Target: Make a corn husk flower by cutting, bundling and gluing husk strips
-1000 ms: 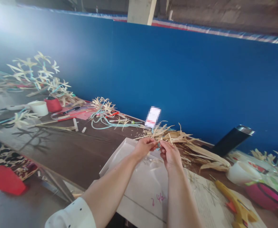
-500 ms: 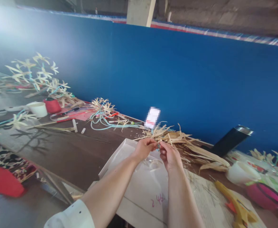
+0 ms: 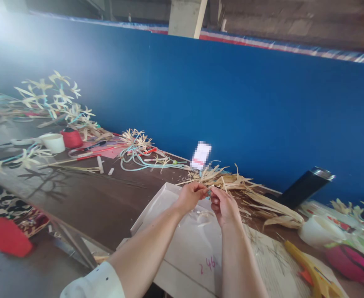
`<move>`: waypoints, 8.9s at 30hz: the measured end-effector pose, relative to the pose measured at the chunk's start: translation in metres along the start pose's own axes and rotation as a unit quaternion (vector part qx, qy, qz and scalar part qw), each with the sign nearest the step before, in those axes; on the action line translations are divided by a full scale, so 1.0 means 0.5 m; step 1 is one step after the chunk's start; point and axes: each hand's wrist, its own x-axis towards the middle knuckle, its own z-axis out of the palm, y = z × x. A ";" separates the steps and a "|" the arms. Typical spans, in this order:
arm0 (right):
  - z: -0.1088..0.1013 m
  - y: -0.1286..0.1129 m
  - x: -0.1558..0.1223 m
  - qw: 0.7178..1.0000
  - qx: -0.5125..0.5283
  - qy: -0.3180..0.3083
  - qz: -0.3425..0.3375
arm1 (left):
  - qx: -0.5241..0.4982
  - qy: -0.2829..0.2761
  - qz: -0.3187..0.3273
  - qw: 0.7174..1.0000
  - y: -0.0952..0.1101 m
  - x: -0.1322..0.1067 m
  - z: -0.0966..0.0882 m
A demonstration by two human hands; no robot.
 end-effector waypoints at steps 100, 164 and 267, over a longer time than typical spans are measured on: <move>0.032 0.025 -0.010 0.989 -0.101 0.038 -0.097 | 0.209 0.170 0.164 0.949 -0.020 -0.007 0.006; 0.079 0.053 -0.055 0.573 -0.796 -0.055 -0.188 | 0.027 0.262 0.078 0.962 0.017 0.008 -0.037; 0.022 0.024 0.000 0.989 -0.024 0.089 -0.115 | 0.001 0.069 -0.009 0.998 0.001 -0.001 -0.004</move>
